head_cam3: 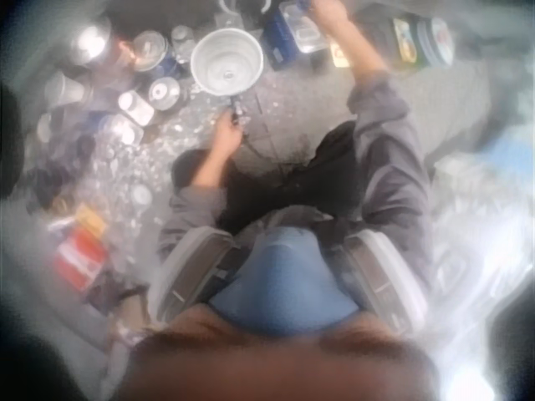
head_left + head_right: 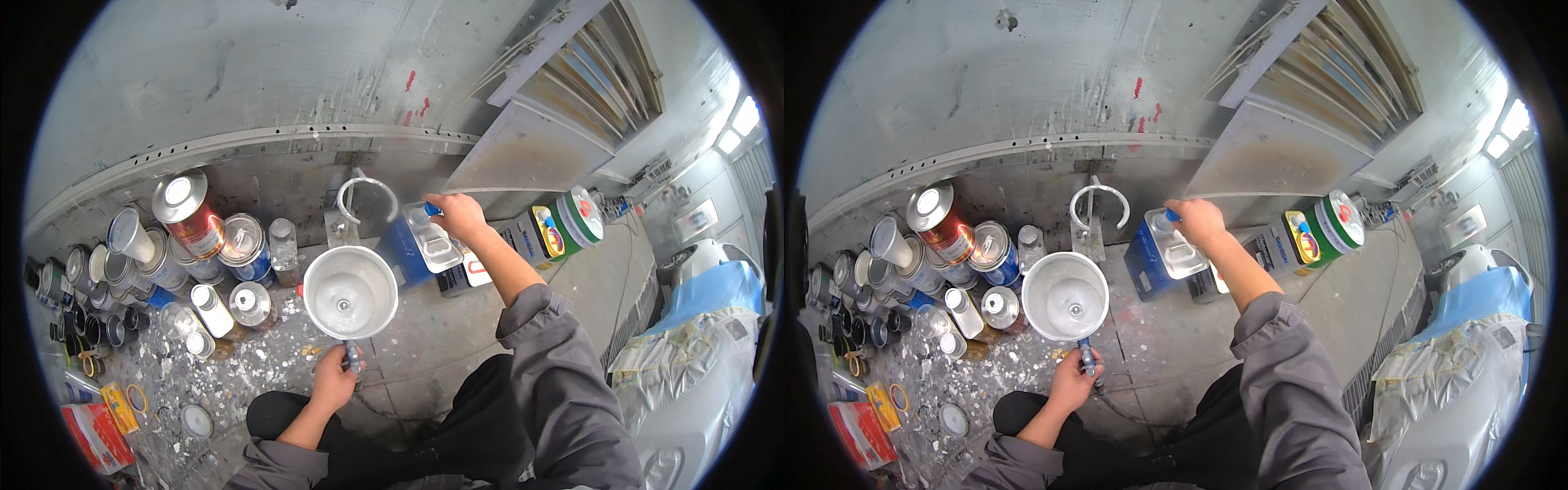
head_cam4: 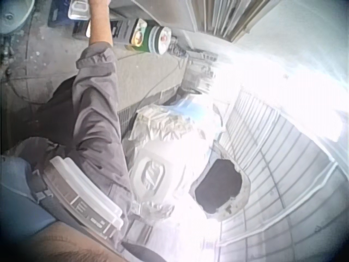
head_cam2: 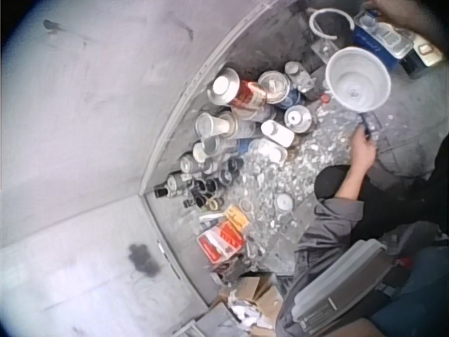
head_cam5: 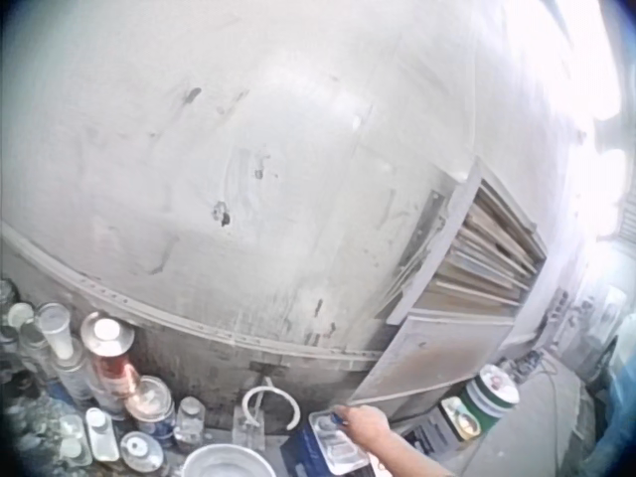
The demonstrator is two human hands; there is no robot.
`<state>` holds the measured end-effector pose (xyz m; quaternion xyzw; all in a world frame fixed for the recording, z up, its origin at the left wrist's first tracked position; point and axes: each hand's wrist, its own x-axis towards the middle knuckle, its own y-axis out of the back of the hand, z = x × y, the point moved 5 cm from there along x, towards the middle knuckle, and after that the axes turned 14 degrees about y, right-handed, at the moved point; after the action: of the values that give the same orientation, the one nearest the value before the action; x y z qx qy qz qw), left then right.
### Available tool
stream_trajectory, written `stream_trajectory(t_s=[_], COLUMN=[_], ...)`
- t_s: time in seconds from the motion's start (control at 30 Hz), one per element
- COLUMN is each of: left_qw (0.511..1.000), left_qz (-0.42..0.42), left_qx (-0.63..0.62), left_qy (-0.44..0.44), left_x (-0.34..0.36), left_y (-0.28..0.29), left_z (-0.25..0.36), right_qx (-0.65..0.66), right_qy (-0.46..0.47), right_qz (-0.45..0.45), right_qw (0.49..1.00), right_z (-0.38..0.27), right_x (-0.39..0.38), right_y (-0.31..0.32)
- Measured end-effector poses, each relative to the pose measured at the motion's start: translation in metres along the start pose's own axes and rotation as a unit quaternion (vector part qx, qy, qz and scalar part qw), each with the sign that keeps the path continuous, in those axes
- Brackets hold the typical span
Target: The person uses a spray gun to apply white paint to a car bumper that is masked with plastic and tape. They move around the bumper to cover different areas, then refill the spray gun from a paint can and clean the gun with a cloth.
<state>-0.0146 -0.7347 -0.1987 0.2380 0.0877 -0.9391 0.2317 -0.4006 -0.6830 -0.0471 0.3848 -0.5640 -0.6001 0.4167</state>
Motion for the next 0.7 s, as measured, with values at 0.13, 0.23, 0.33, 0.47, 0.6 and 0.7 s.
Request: stream_trajectory(t_s=[0.13,0.23,0.33,0.47,0.6,0.7], left_qw=[1.000,1.000,1.000,0.999,1.000,1.000], left_qz=[0.008,0.009,0.010,0.021,0.019,0.009], left_qx=[0.015,-0.002,-0.002,0.024,0.017,0.000], left_qy=[-0.015,-0.016,0.000,-0.016,0.008,0.003], left_x=[0.002,0.001,-0.001,-0.002,-0.002,0.000], left_y=[0.003,0.002,0.003,0.001,0.000,0.001], left_z=[-0.007,-0.007,-0.005,-0.006,-0.002,-0.006], right_qx=[-0.020,-0.029,-0.040,-0.014,0.027,-0.017], right_qy=[0.080,0.135,0.123,-0.019,-0.140,-0.038], right_qz=[-0.014,-0.034,-0.083,-0.095,-0.077,-0.140], right_qw=[0.997,0.990,0.988,0.995,0.987,0.989], right_z=[0.000,-0.002,-0.007,0.005,-0.003,-0.009], right_x=[0.006,0.012,0.022,0.027,0.029,0.027], right_y=[0.001,0.001,0.000,-0.015,-0.022,-0.009])
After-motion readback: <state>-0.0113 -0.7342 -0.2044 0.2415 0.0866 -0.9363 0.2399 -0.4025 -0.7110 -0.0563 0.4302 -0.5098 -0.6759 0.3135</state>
